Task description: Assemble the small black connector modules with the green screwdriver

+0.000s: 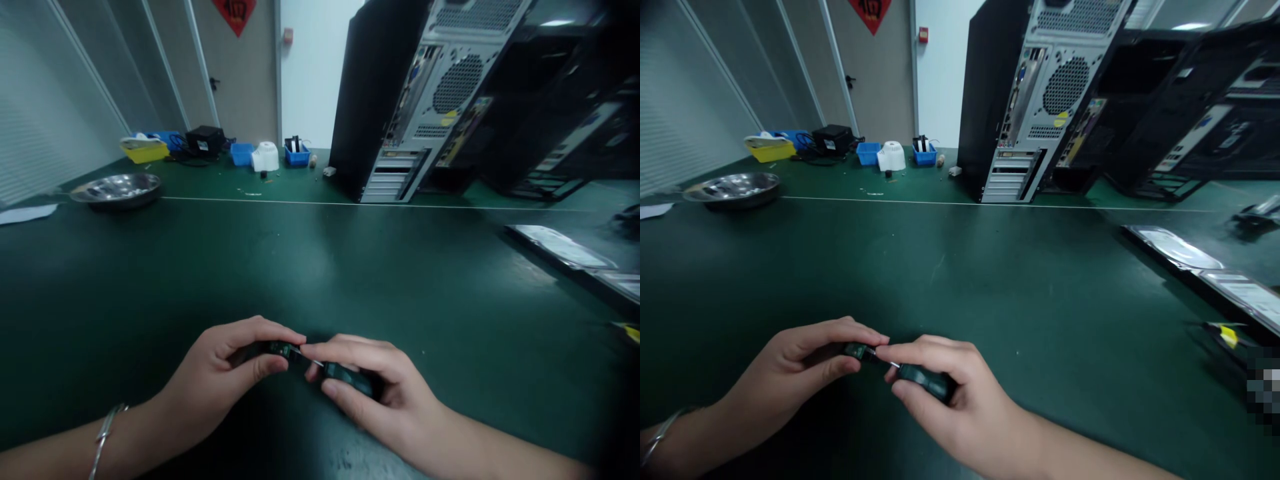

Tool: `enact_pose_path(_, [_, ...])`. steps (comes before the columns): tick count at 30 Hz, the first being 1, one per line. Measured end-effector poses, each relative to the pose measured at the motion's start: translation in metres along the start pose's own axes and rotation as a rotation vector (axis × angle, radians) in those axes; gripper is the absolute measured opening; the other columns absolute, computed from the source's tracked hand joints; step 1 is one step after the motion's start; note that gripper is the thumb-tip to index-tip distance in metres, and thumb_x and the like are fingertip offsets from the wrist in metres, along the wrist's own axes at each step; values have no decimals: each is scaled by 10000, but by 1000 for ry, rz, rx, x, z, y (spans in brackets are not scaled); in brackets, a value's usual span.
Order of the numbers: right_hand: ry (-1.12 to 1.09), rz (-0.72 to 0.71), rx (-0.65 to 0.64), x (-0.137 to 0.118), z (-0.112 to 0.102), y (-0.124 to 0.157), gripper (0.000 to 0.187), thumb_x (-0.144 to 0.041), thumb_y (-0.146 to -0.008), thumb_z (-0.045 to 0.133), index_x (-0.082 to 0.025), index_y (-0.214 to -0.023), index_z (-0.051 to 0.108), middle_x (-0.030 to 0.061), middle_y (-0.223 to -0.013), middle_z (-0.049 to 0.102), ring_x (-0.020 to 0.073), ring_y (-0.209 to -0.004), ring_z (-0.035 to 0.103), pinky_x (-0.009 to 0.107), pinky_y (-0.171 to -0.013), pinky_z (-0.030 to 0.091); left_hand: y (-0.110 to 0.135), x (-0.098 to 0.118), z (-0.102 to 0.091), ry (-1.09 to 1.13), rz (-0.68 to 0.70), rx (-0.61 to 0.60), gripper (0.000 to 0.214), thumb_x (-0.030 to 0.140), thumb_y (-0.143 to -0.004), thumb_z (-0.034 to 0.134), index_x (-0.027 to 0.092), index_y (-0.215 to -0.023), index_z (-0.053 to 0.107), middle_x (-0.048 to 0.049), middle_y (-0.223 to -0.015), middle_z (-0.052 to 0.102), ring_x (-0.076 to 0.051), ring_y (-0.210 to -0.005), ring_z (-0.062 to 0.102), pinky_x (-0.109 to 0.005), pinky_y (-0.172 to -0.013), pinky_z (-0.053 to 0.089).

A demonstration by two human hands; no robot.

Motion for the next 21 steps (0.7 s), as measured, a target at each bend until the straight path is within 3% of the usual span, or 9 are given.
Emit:
enact_pose_path(4, [8, 10, 10, 1, -1, 1, 290, -153, -914, 608, -221, -1177, 709, 68, -942, 746, 159, -857, 705, 286, -784, 577, 0, -1, 2, 71, -63, 18, 164, 312, -867, 695, 276, -1003, 780, -27, -997, 776, -230, -962, 699, -306, -861, 558])
enact_pose_path(9, [15, 61, 44, 5, -2, 3, 265, -210, -930, 609, -192, -1184, 682, 70, -923, 746, 160, -824, 707, 287, -770, 588, 1, -7, 0, 109, -131, 96, 278, 332, -859, 708, 282, -1131, 737, -37, -1115, 752, -241, -1037, 675, -321, -893, 555])
enact_pose_path(15, [36, 52, -1, 4, 0, 3, 252, -169, -935, 592, -207, -1172, 669, 77, -1024, 718, 166, -944, 688, 299, -860, 561, 2, -10, 6, 211, -165, 11, 269, 362, -954, 577, 229, -1143, 716, -59, -1014, 759, -204, -937, 693, -303, -874, 556])
enact_pose_path(21, [75, 42, -8, 5, 0, 4, 254, -202, -949, 583, -215, -1188, 669, 81, -1023, 689, 153, -847, 669, 284, -767, 568, 3, -13, 12, 351, -178, -34, 277, 277, -876, 699, 234, -1145, 649, -49, -1014, 748, -214, -967, 707, -319, -893, 554])
Point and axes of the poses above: each hand's wrist, its own y-axis away from the middle knuckle, its own z-axis out of the palm, x = y × z, the point moved 5 cm from there along -y, towards the middle knuckle
